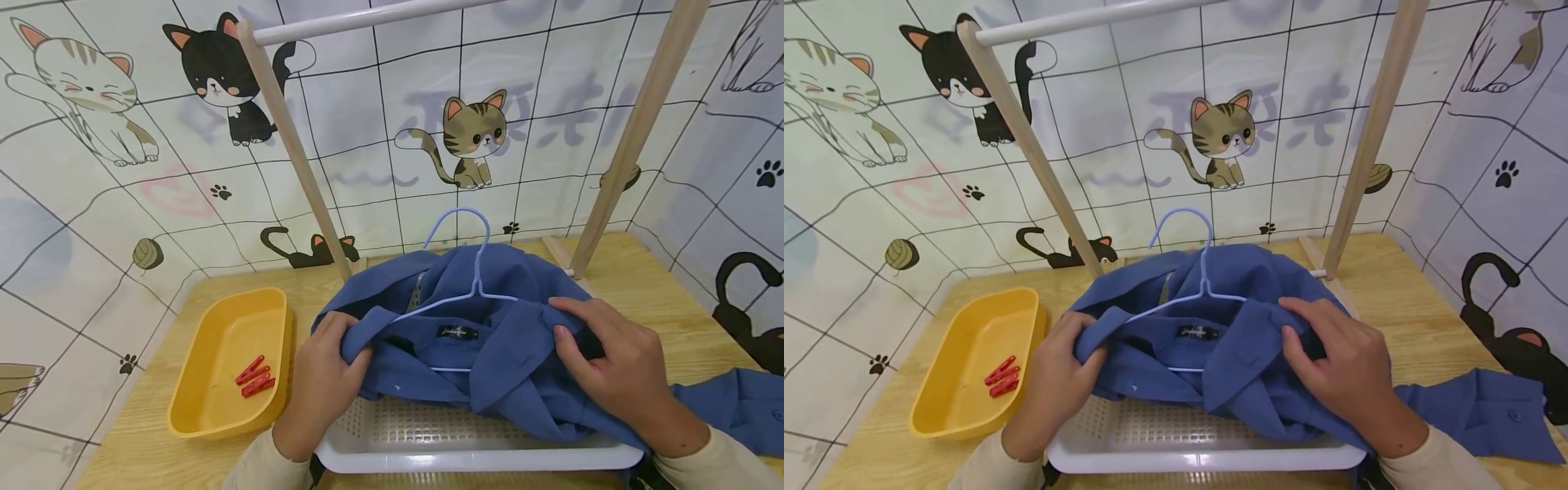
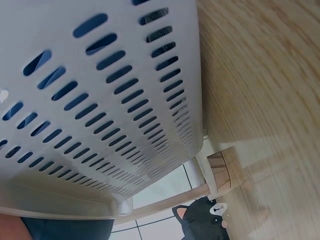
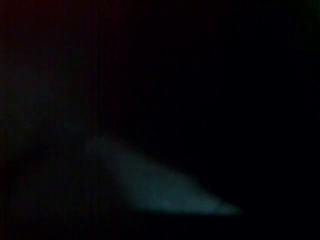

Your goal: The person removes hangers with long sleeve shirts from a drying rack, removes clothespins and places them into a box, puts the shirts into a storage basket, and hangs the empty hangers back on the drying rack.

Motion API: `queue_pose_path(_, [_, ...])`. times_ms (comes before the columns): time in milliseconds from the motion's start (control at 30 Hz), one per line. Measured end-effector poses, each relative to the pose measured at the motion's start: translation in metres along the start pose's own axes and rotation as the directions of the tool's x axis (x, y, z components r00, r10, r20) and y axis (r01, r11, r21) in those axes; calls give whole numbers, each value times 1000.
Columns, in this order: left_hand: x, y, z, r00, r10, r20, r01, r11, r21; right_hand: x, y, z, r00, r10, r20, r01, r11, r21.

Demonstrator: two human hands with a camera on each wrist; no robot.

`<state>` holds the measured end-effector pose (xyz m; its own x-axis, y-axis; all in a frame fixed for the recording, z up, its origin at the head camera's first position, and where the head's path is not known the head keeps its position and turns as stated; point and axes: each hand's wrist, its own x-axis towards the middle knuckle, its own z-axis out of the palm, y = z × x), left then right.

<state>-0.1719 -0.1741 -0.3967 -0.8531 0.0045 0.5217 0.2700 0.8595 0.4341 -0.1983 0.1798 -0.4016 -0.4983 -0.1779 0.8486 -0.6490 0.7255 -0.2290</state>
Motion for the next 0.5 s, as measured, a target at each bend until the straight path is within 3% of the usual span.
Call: queue_pose_path(500, [0,-4,-2,999,-46,20,48,993,-108,-1,-1,2,998,-9,-61,12,999,38])
